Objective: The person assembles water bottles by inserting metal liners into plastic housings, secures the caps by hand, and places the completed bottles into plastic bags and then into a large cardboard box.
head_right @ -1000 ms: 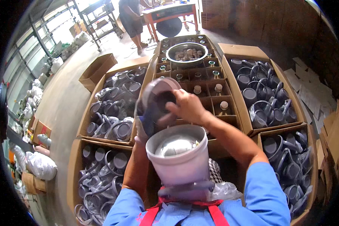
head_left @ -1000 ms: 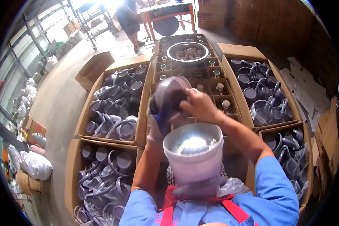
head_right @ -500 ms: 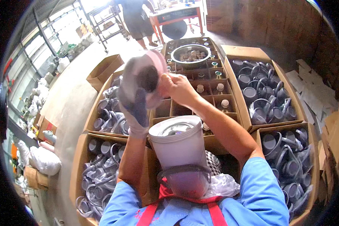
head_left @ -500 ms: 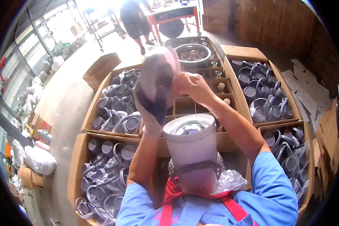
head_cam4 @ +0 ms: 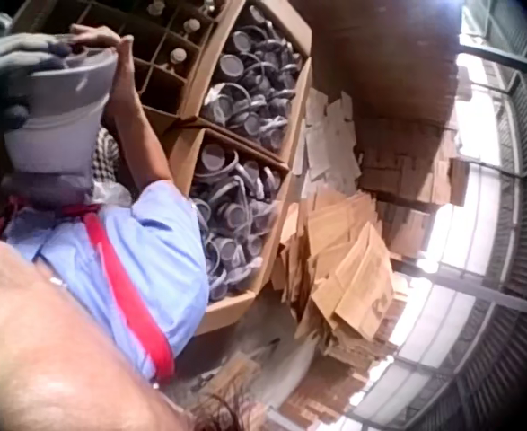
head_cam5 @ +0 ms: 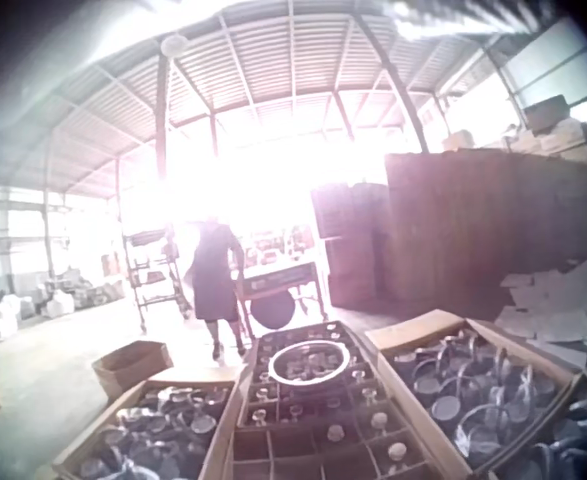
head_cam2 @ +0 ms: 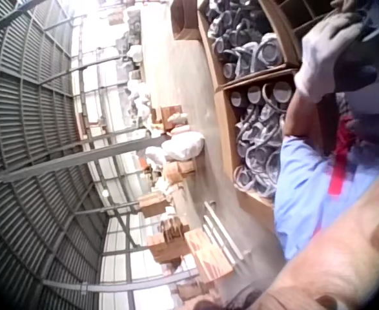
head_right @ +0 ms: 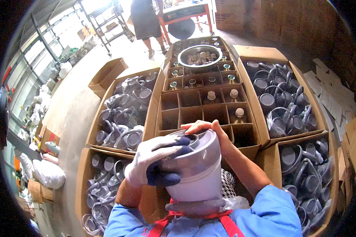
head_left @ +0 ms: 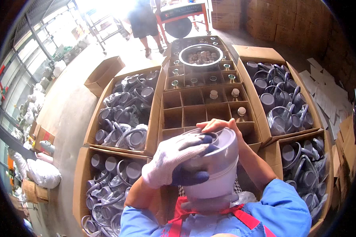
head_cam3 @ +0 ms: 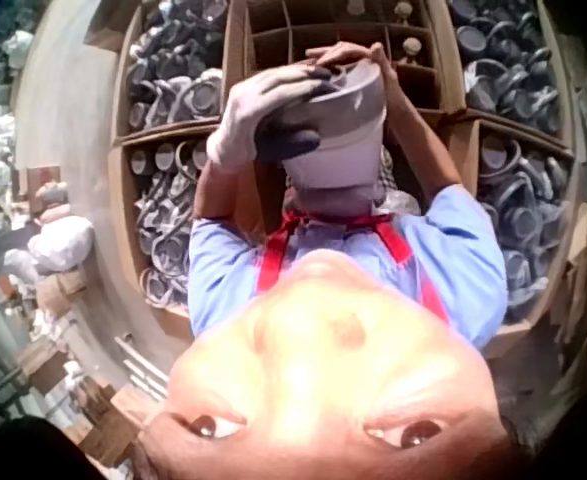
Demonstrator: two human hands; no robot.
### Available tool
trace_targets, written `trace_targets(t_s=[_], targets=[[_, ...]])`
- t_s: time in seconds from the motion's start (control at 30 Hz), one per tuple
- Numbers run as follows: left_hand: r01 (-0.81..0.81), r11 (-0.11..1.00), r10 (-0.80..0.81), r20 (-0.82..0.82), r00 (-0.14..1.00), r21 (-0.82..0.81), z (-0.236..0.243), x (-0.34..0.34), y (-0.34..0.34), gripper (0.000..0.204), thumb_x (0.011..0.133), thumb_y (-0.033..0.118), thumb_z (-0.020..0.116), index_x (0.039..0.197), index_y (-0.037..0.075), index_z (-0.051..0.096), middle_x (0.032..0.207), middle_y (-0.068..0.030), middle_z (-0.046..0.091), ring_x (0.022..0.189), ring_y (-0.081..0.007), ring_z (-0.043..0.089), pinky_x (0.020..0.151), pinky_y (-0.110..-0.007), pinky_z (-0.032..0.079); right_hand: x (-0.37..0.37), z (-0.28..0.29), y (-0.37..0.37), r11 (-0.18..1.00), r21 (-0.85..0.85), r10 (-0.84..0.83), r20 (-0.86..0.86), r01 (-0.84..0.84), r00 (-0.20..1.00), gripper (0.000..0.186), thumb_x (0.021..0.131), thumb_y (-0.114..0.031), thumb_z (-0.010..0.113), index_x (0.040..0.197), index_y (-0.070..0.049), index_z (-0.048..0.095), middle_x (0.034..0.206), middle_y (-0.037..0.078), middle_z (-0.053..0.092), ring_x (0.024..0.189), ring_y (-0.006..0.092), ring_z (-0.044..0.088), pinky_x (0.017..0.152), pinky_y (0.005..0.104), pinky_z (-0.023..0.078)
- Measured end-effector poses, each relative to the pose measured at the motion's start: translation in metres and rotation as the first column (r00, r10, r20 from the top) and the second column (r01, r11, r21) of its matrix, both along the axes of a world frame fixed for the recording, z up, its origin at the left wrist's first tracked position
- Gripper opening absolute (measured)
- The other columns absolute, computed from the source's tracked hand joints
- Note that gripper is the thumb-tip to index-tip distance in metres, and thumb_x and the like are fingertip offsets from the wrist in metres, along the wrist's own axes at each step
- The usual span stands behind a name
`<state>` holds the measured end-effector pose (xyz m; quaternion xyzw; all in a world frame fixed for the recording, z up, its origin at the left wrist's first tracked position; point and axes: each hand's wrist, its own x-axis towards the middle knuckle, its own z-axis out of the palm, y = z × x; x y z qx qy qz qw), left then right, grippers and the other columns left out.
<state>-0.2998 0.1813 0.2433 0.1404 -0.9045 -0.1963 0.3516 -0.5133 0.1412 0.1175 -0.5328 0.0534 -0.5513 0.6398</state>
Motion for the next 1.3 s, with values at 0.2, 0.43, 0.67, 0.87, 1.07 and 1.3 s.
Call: trace_targets(t_s=[0.2,0.43,0.67,0.87,1.07,1.3], targets=[[-0.118,0.991,0.12,0.025,0.993,-0.064,-0.005,-0.003,0.008,0.046,0.069,0.029,0.078,0.103,0.001,0.064,0.106,-0.0163,0.065,0.102,-0.0351,0.063,0.089,-0.043,0.05,0.004,-0.006,-0.005,0.996,-0.089,-0.029,-0.027,0.026,0.999,0.078,0.097,-0.06,0.019,0.109,0.003,0.063,0.119,0.02,0.057,0.123,0.0318,0.046,0.108,0.0472,0.03],[-0.143,0.978,0.167,0.161,0.973,-0.152,-0.012,0.012,0.013,0.049,0.065,0.02,0.069,0.108,0.001,0.056,0.112,-0.0188,0.057,0.107,-0.0383,0.055,0.093,-0.049,0.043,-0.009,0.035,0.056,0.452,-0.81,-0.796,-0.178,0.372,0.579,0.074,0.083,-0.062,0.054,0.124,0.0,0.047,0.122,0.02,0.05,0.11,0.0354,0.05,0.099,0.0558,0.035],[-0.35,0.932,0.339,-0.116,0.934,-0.094,-0.03,0.006,0.028,0.042,0.071,0.022,0.069,0.108,0.005,0.063,0.115,-0.0183,0.06,0.111,-0.0378,0.053,0.098,-0.047,0.037,0.012,0.062,0.063,0.851,0.473,-0.167,-0.169,0.228,0.971,0.048,0.096,-0.049,0.041,0.109,-0.006,0.057,0.107,0.016,0.056,0.105,0.0235,0.051,0.093,0.0394,0.041],[-0.247,0.911,0.368,-0.379,0.849,0.331,-0.03,0.037,0.002,0.055,0.097,0.041,0.046,0.13,-0.003,0.049,0.134,-0.0195,0.05,0.128,-0.0305,0.044,0.109,-0.041,0.029,-0.025,0.078,0.042,0.713,-0.312,-0.696,-0.204,0.628,0.688,0.066,0.095,-0.063,0.029,0.113,-0.006,0.058,0.106,0.011,0.058,0.105,0.0185,0.05,0.092,0.0365,0.041],[-0.277,0.903,0.376,-0.292,0.879,0.329,-0.017,0.034,0.017,0.062,0.092,0.038,0.057,0.134,-0.005,0.042,0.135,-0.0167,0.05,0.125,-0.0271,0.048,0.104,-0.039,0.037,-0.038,0.089,0.057,0.802,-0.215,-0.596,-0.208,0.558,0.776,0.077,0.091,-0.071,0.023,0.105,-0.006,0.062,0.101,0.013,0.062,0.088,0.0165,0.061,0.079,0.0323,0.049],[-0.209,0.935,0.272,-0.201,0.941,0.286,-0.054,0.042,0.031,0.035,0.096,0.025,0.051,0.117,-0.002,0.06,0.123,-0.0166,0.059,0.125,-0.0322,0.048,0.105,-0.042,0.034,-0.002,0.033,0.059,0.887,0.08,-0.395,-0.379,0.455,0.837,0.081,0.093,-0.068,0.017,0.097,-0.004,0.066,0.088,0.008,0.065,0.079,0.0164,0.061,0.076,0.0318,0.047]])
